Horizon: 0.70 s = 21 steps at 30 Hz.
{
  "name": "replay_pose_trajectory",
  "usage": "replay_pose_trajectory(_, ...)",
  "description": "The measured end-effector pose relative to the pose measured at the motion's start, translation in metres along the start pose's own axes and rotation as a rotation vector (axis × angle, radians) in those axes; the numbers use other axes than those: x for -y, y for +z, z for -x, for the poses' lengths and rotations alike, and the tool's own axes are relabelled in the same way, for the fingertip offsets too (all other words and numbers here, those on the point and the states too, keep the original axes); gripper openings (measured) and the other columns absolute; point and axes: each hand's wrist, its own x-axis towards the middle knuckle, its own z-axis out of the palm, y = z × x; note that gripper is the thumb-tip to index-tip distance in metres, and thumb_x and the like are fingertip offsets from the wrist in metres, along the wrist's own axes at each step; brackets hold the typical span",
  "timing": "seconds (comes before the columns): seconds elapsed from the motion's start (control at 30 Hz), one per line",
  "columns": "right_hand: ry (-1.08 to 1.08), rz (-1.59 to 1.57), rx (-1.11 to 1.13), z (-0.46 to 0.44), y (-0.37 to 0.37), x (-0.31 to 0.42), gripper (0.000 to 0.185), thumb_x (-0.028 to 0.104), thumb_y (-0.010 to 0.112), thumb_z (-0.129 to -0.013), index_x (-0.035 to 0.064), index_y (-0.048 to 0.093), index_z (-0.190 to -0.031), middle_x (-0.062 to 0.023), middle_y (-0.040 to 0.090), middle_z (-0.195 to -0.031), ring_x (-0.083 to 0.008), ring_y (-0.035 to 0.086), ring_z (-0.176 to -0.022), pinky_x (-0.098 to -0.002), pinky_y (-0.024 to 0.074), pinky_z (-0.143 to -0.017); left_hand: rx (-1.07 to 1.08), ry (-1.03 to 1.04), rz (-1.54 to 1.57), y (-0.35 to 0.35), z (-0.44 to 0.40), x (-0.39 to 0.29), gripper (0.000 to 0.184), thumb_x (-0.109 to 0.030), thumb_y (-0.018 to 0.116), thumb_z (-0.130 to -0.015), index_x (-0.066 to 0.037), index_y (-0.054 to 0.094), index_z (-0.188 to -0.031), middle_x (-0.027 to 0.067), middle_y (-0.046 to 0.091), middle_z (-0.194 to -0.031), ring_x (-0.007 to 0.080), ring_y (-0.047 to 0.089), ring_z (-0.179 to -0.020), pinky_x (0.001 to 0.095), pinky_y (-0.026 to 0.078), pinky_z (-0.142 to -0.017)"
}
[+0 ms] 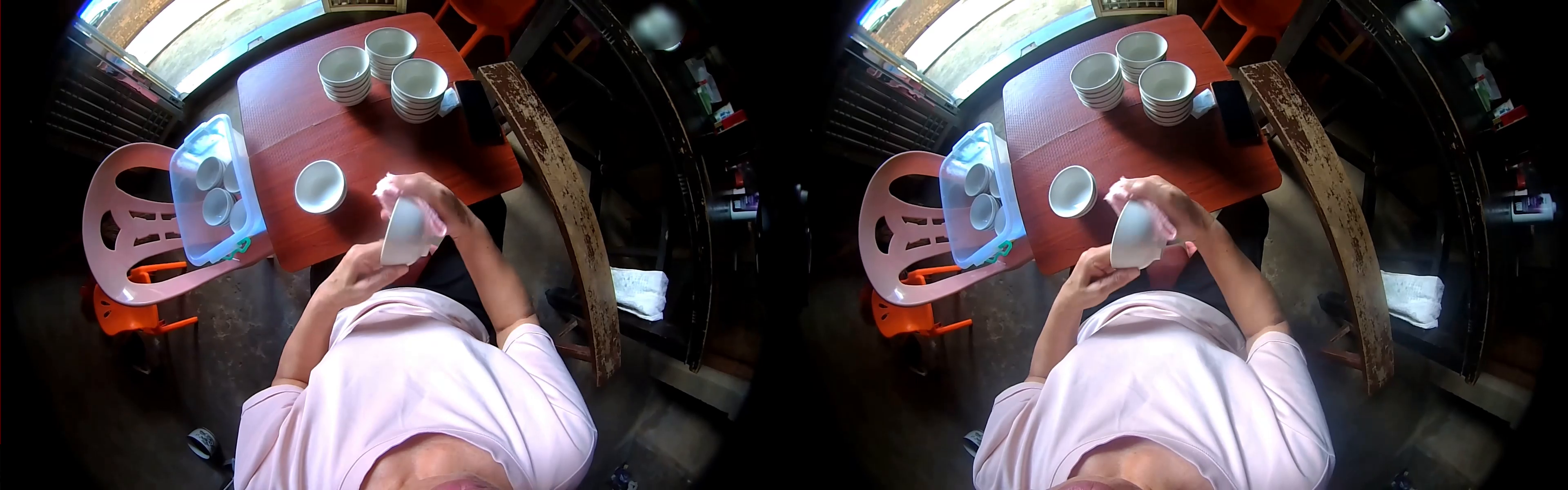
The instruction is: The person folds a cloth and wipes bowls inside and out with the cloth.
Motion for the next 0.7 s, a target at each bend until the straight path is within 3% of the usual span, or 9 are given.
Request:
replay_pose_trajectory(0.17, 0.040, 0.111, -0.116, 0.003, 0.005, 0.015, 0.028, 0.026, 0.054, -0.088, -0.0010, 0.063, -0.089, -0.0098, 0.064, -0.081, -0.0188, 0.064, -0.075, -0.0327, 0.0491, -0.074, 0.022, -0.004, 0.008, -0.005, -0.004, 0.001, 0.020, -0.002, 0.064, -0.087, 0.003, 0.062, -0.106, 0.0019, 0.063, -0.089, 0.0055, 0.054, -0.080, 0.0194, 0.045, -0.069)
replay_pose_trajectory(0.2, -0.364, 0.654, -0.026, 0.005, 0.010, 0.023, 0.022, 0.022, 0.056, -0.084, 0.0021, 0.065, -0.089, -0.0112, 0.064, -0.079, -0.0214, 0.062, -0.070, -0.0350, 0.0482, -0.071, 0.050, 0.011, -0.056, -0.006, -0.006, 0.007, 0.020, -0.002, 0.064, -0.087, 0.002, 0.062, -0.106, 0.0022, 0.064, -0.089, 0.0056, 0.054, -0.080, 0.0197, 0.045, -0.070)
replay_pose_trajectory(0.27, -0.247, 1.130, 0.115, 0.006, 0.031, 0.054, 0.018, 0.019, 0.056, -0.081, 0.0041, 0.066, -0.083, -0.0118, 0.063, -0.080, -0.0248, 0.061, -0.070, -0.0356, 0.0471, -0.068, 0.102, 0.047, -0.190, -0.008, -0.008, 0.016, 0.019, -0.002, 0.064, -0.087, 0.002, 0.062, -0.106, 0.0027, 0.064, -0.089, 0.0057, 0.053, -0.080, 0.0202, 0.045, -0.070)
replay_pose_trajectory(0.3, -0.506, 0.992, 0.015, 0.004, 0.026, 0.037, 0.017, 0.020, 0.058, -0.079, 0.0040, 0.063, -0.074, -0.0095, 0.062, -0.072, -0.0254, 0.059, -0.066, -0.0359, 0.0461, -0.065, 0.092, -0.026, -0.184, -0.010, -0.006, 0.015, 0.018, -0.005, 0.062, -0.088, 0.000, 0.062, -0.106, 0.0066, 0.064, -0.086, 0.0105, 0.055, -0.077, 0.0254, 0.047, -0.070)
replay_pose_trajectory(0.37, -0.232, 0.095, -0.252, 0.000, 0.008, -0.010, 0.029, 0.028, 0.053, -0.084, 0.0072, 0.053, -0.064, -0.0072, 0.051, -0.056, -0.0217, 0.051, -0.054, -0.0356, 0.0432, -0.061, 0.106, -0.083, -0.173, -0.010, -0.003, 0.013, 0.019, -0.009, 0.062, -0.088, -0.001, 0.061, -0.106, 0.0100, 0.064, -0.082, 0.0149, 0.057, -0.073, 0.0303, 0.048, -0.070)
replay_pose_trajectory(0.4, 0.372, -0.573, -0.288, 0.007, 0.003, -0.007, 0.033, 0.031, 0.051, -0.087, 0.0082, 0.051, -0.063, -0.0061, 0.047, -0.052, -0.0203, 0.048, -0.051, -0.0352, 0.0426, -0.060, 0.123, -0.066, -0.171, -0.009, -0.003, 0.016, 0.020, -0.008, 0.063, -0.088, -0.001, 0.060, -0.106, 0.0095, 0.063, -0.081, 0.0145, 0.056, -0.073, 0.0299, 0.048, -0.069)
replay_pose_trajectory(0.5, 0.374, -1.174, -0.129, 0.014, 0.003, -0.055, 0.031, 0.031, 0.045, -0.090, 0.0080, 0.051, -0.070, -0.0059, 0.054, -0.061, -0.0184, 0.053, -0.056, -0.0319, 0.0464, -0.056, 0.085, -0.123, -0.119, -0.014, -0.006, 0.016, 0.023, -0.008, 0.068, -0.084, 0.001, 0.060, -0.104, 0.0052, 0.062, -0.081, 0.0096, 0.055, -0.077, 0.0258, 0.047, -0.070)
replay_pose_trajectory(0.6, 0.165, -0.020, -0.566, 0.015, 0.014, -0.013, 0.030, 0.022, 0.052, -0.087, 0.0031, 0.052, -0.064, -0.0100, 0.055, -0.060, -0.0234, 0.055, -0.054, -0.0381, 0.0449, -0.058, -0.024, -0.149, -0.031, -0.027, -0.009, 0.020, 0.034, -0.015, 0.077, -0.077, 0.003, 0.064, -0.103, 0.0050, 0.066, -0.088, 0.0111, 0.059, -0.087, 0.0273, 0.048, -0.079)
replay_pose_trajectory(0.7, -0.244, 1.057, -0.310, 0.010, 0.037, 0.014, 0.022, 0.016, 0.056, -0.082, -0.0021, 0.059, -0.070, -0.0204, 0.058, -0.065, -0.0380, 0.055, -0.060, -0.0439, 0.0452, -0.061, -0.161, -0.138, 0.291, -0.008, -0.016, 0.016, 0.022, -0.014, 0.074, -0.082, 0.001, 0.063, -0.094, 0.0029, 0.065, -0.084, 0.0083, 0.059, -0.078, 0.0238, 0.049, -0.073)
